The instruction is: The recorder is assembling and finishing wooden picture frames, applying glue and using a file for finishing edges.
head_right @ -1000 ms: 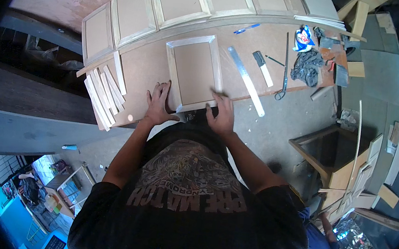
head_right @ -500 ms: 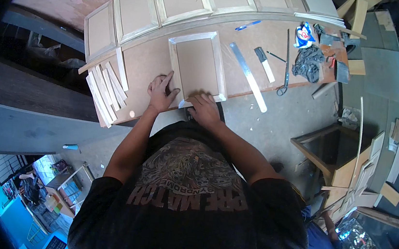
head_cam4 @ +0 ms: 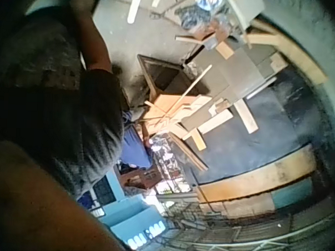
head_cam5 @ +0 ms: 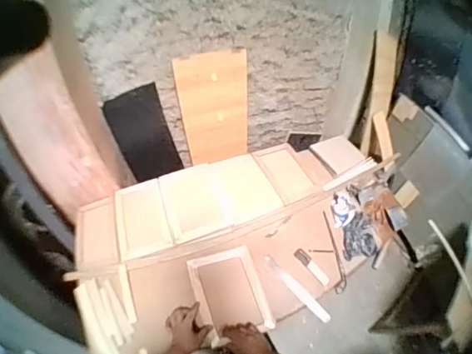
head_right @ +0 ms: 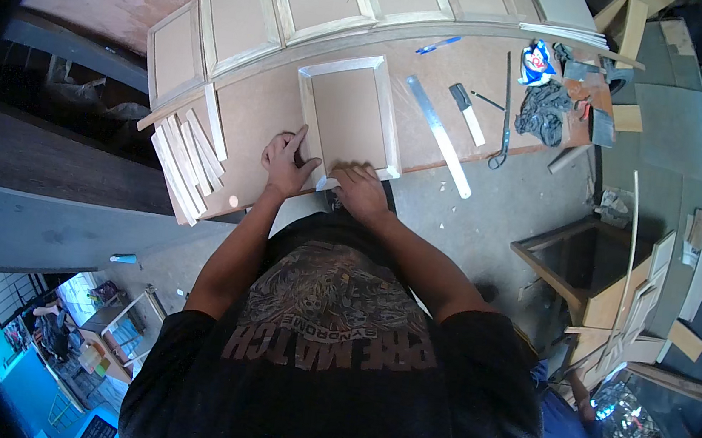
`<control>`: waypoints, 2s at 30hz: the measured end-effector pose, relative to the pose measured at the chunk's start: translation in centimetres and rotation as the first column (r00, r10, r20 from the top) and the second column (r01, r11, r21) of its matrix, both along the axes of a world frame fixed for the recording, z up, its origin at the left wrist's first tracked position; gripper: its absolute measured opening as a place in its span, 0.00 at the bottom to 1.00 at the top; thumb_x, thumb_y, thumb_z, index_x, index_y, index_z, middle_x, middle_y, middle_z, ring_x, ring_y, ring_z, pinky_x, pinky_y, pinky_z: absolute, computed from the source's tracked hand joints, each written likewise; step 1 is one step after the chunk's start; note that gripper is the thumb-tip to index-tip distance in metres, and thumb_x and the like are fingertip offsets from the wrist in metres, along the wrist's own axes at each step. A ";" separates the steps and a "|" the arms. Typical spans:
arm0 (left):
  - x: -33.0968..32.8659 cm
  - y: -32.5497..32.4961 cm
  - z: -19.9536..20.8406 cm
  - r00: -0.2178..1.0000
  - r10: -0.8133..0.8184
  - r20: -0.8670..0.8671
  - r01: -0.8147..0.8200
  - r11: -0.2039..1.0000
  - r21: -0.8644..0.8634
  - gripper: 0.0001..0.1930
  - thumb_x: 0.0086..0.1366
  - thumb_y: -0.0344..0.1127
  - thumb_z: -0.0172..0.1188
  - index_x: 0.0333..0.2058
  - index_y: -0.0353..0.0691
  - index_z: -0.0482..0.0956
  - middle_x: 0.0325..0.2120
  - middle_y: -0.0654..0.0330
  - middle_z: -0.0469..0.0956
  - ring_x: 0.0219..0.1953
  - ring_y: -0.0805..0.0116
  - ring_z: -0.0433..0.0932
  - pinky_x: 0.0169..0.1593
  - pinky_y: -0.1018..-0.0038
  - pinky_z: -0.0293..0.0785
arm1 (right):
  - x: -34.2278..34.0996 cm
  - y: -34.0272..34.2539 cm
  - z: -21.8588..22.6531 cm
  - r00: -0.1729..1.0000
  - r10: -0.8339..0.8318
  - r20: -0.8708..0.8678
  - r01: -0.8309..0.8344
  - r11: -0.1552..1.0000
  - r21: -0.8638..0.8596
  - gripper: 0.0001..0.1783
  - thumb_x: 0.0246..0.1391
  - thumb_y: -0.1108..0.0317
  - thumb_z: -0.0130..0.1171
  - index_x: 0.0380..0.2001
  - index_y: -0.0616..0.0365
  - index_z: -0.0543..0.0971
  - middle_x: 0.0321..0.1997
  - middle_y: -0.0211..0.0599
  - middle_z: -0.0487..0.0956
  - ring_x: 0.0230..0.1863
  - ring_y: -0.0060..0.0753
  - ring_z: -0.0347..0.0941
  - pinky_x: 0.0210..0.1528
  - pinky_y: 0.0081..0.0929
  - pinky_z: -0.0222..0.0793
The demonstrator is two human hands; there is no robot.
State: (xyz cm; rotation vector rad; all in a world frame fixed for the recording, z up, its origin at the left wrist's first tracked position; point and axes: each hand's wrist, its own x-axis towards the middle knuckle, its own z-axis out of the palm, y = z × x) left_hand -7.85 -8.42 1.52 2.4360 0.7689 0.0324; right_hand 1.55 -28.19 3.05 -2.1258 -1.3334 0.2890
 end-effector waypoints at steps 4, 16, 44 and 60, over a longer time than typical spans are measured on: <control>0.0 0.0 0.1 1.000 0.008 -0.006 -0.008 1.000 -0.020 0.44 0.52 0.49 0.75 0.68 0.60 0.67 0.50 0.60 0.66 0.62 0.61 0.59 0.66 0.52 0.41 | 0.1 0.1 0.0 1.000 0.005 -0.008 -0.005 1.000 -0.003 0.20 0.49 0.62 0.69 0.46 0.53 0.79 0.40 0.40 0.82 0.46 0.42 0.77 0.55 0.41 0.65; -0.1 0.1 -0.1 1.000 0.004 0.008 -0.003 1.000 -0.028 0.44 0.52 0.49 0.74 0.68 0.61 0.66 0.51 0.60 0.66 0.63 0.60 0.59 0.67 0.51 0.39 | 0.1 0.1 0.6 1.000 0.023 0.012 -0.023 0.999 -0.039 0.19 0.50 0.64 0.68 0.45 0.52 0.78 0.40 0.39 0.81 0.46 0.40 0.76 0.54 0.38 0.65; 0.1 0.1 -0.2 1.000 -0.010 0.004 0.010 0.999 -0.034 0.44 0.53 0.49 0.74 0.69 0.59 0.66 0.52 0.60 0.67 0.63 0.61 0.59 0.67 0.54 0.40 | 0.3 0.1 0.7 0.999 0.030 0.029 -0.028 0.998 -0.052 0.20 0.47 0.62 0.69 0.44 0.51 0.79 0.40 0.36 0.81 0.48 0.37 0.77 0.56 0.38 0.64; -0.9 -2.1 4.3 0.967 -0.124 -0.223 0.101 0.988 -0.113 0.73 0.34 0.58 0.82 0.74 0.44 0.43 0.67 0.48 0.56 0.74 0.47 0.46 0.72 0.39 0.33 | 4.0 -6.5 2.0 0.931 -0.352 -0.100 0.349 0.936 -0.043 0.47 0.46 0.59 0.73 0.67 0.62 0.62 0.61 0.57 0.68 0.64 0.58 0.63 0.68 0.49 0.56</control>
